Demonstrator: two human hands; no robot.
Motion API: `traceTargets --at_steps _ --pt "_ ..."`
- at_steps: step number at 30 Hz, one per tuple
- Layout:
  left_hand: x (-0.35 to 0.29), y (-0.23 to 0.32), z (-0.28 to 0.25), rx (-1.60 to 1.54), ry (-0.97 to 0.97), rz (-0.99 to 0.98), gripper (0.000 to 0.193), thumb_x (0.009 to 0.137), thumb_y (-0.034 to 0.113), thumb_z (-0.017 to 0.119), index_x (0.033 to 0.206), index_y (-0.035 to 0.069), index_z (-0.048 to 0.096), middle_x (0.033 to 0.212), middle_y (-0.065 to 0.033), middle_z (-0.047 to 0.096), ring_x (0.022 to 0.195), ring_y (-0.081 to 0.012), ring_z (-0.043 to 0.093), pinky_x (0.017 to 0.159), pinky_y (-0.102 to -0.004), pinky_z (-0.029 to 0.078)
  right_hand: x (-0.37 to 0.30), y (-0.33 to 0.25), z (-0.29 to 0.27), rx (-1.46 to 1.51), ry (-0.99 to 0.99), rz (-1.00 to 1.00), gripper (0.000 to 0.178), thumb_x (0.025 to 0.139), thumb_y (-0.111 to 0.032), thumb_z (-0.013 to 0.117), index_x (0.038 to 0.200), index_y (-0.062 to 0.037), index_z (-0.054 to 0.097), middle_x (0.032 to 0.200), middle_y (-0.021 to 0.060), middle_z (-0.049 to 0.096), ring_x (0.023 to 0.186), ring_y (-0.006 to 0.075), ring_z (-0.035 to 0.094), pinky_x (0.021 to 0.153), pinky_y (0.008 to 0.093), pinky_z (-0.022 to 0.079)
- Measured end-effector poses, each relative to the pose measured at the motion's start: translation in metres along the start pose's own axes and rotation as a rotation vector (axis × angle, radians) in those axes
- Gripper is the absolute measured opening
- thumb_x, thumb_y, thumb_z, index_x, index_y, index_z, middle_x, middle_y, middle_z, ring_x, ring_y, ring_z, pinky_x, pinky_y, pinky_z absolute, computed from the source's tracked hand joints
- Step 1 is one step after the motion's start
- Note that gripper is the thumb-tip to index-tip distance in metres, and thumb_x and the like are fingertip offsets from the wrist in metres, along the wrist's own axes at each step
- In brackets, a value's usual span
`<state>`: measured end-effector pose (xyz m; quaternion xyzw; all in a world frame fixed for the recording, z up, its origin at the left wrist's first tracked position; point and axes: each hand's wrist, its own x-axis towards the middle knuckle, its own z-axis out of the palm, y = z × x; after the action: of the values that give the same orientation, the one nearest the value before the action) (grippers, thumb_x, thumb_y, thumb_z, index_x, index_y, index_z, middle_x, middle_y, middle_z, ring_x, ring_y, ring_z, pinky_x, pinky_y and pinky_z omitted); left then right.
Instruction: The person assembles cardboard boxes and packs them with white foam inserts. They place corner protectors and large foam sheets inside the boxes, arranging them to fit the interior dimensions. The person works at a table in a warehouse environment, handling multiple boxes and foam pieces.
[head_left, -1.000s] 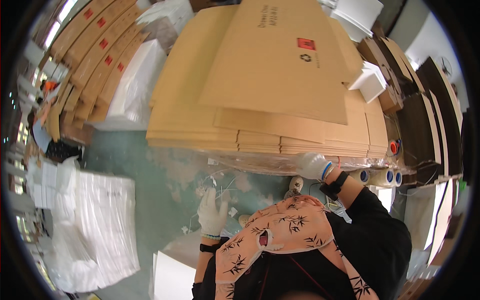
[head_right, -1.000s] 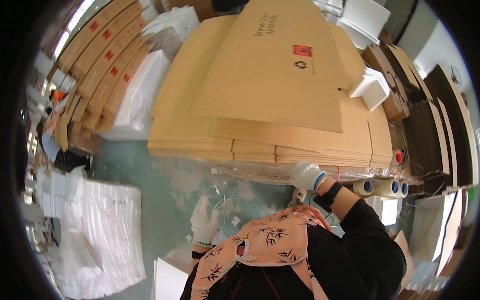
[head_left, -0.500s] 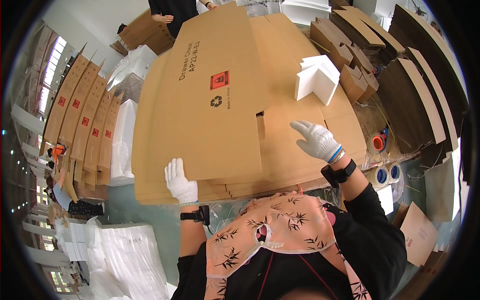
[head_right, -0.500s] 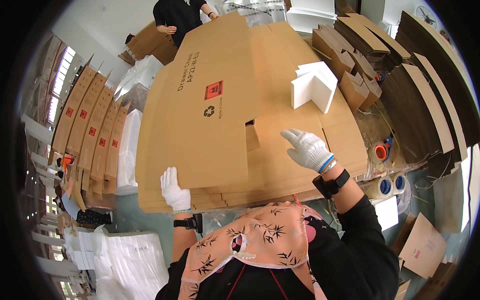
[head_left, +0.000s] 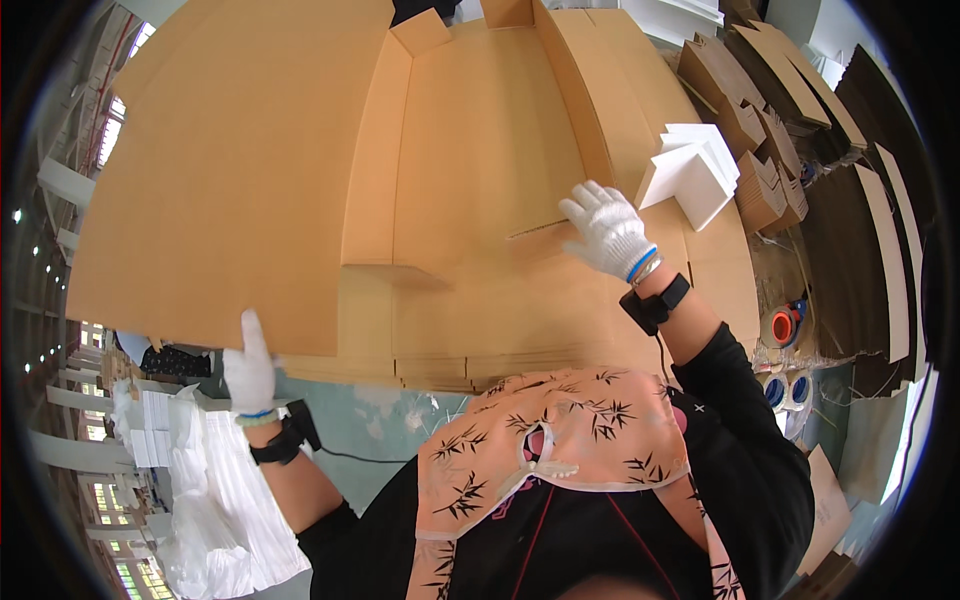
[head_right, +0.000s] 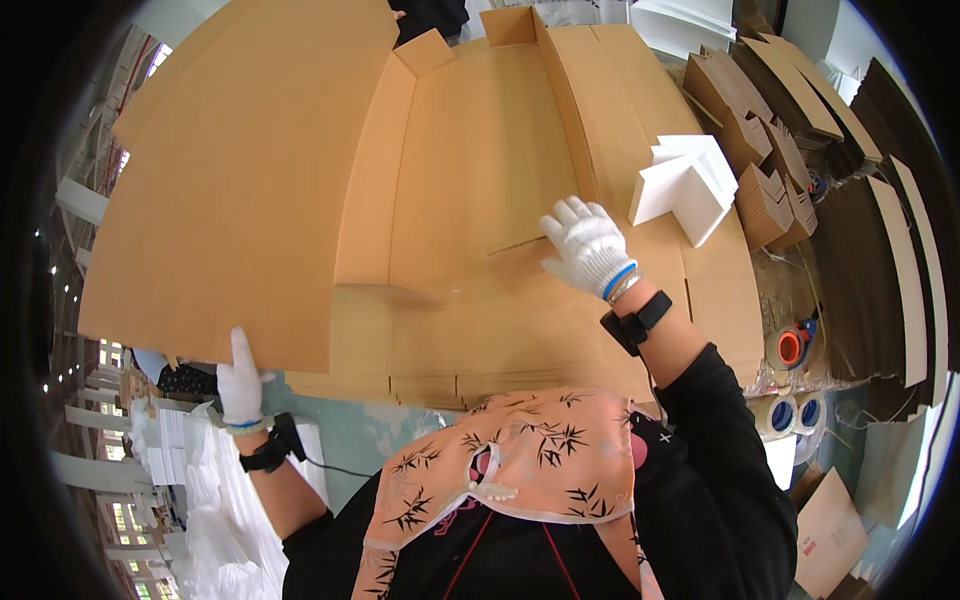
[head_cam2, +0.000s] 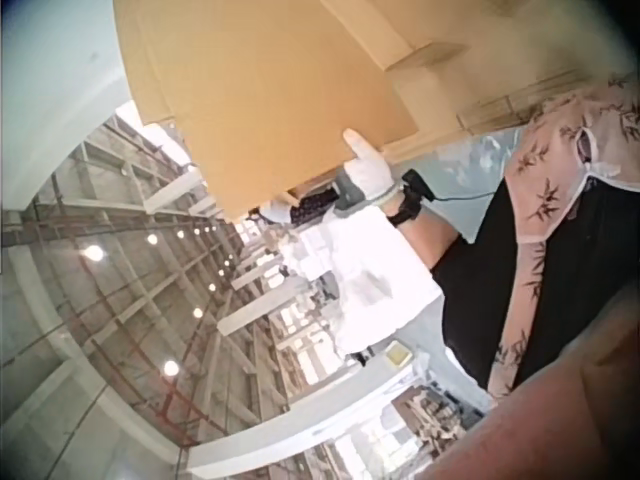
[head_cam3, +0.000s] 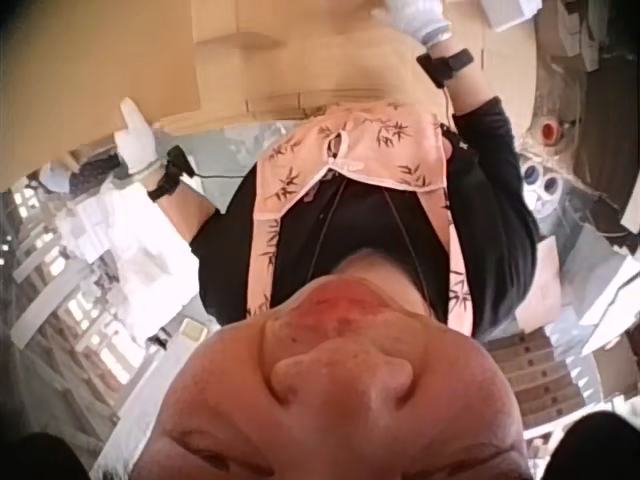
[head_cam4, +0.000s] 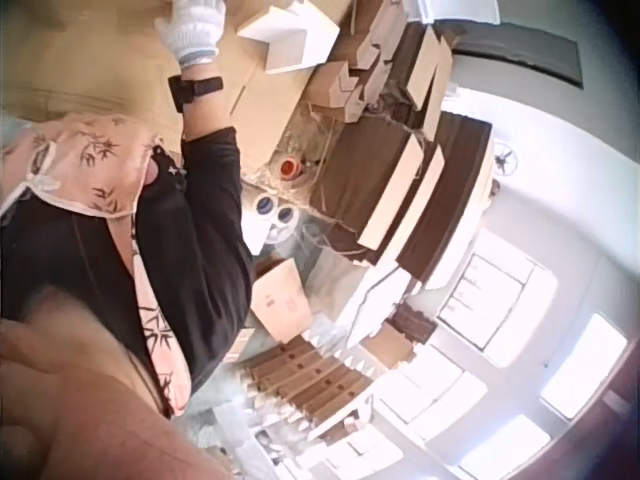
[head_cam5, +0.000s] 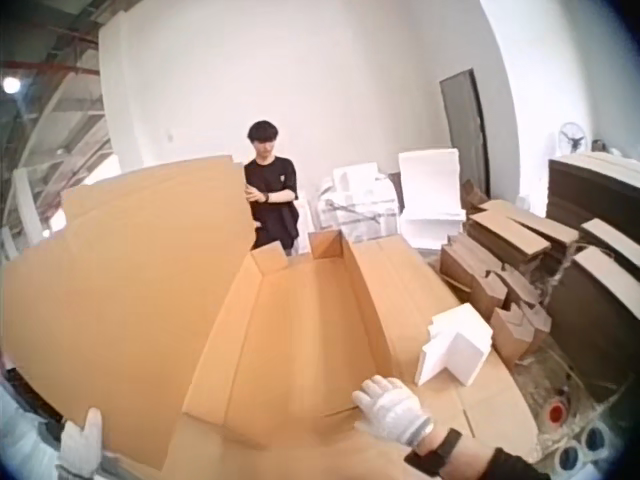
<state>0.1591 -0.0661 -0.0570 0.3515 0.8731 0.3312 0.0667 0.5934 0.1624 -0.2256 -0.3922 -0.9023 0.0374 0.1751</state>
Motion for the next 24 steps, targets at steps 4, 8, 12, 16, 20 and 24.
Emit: traceTargets --at_steps 4,8,12,16,20,24 --pt "0.041 -0.05 -0.046 -0.26 -0.057 -0.038 0.068 0.102 0.059 0.04 0.133 0.0 0.053 0.095 -0.0097 0.069 0.071 -0.0159 0.067 0.049 -0.0269 0.053 0.008 -0.021 -0.007 0.023 0.103 -0.025 0.042 0.072 -0.023 0.077 0.107 -0.007 0.06 0.103 0.0115 0.059 0.107 0.0296 0.056 0.093 0.0422 0.046" --pt "0.085 -0.173 -0.074 -0.454 0.035 -0.102 0.063 0.103 0.054 0.043 0.137 0.001 0.05 0.11 -0.01 0.064 0.072 -0.0181 0.062 0.049 -0.0299 0.048 0.011 -0.019 0.0 0.026 0.144 -0.018 0.043 0.066 -0.016 0.074 0.104 -0.0064 0.059 0.1 0.0104 0.059 0.1 0.0298 0.058 0.089 0.0411 0.047" --pt "0.098 -0.189 -0.076 -0.68 -0.101 -0.257 0.064 0.096 0.063 0.052 0.129 0.007 0.055 0.102 -0.0056 0.065 0.071 -0.0153 0.062 0.047 -0.0258 0.042 0.002 -0.023 -0.007 0.027 0.156 0.012 0.045 0.063 -0.015 0.073 0.105 -0.0063 0.059 0.101 0.0103 0.059 0.099 0.0296 0.059 0.087 0.0406 0.048" --pt "0.096 -0.185 -0.066 -0.806 0.093 -0.362 0.08 0.093 0.068 0.053 0.146 0.009 0.044 0.138 -0.0094 0.053 0.122 -0.0264 0.053 0.093 -0.0442 0.047 -0.002 -0.025 -0.004 0.019 0.153 0.041 0.044 0.063 -0.015 0.072 0.104 -0.0075 0.059 0.099 0.0093 0.059 0.099 0.0281 0.06 0.087 0.0398 0.048" --pt "0.105 -0.199 -0.03 -0.833 0.151 -0.493 0.078 0.094 0.068 0.049 0.143 0.007 0.048 0.134 -0.0102 0.057 0.117 -0.0236 0.057 0.093 -0.0391 0.048 0.006 -0.012 -0.004 0.033 0.184 0.013 0.039 0.064 -0.015 0.071 0.101 -0.0091 0.058 0.095 0.0069 0.058 0.095 0.0259 0.059 0.084 0.0383 0.047" --pt "0.085 -0.278 0.017 -0.767 0.085 -0.647 0.074 0.095 0.068 0.047 0.136 0.007 0.053 0.124 -0.0074 0.064 0.106 -0.0184 0.063 0.082 -0.034 0.052 -0.01 -0.016 -0.017 0.114 0.204 -0.04 0.046 0.065 -0.015 0.072 0.109 -0.0083 0.059 0.109 0.0102 0.061 0.106 0.0293 0.059 0.095 0.0422 0.047"
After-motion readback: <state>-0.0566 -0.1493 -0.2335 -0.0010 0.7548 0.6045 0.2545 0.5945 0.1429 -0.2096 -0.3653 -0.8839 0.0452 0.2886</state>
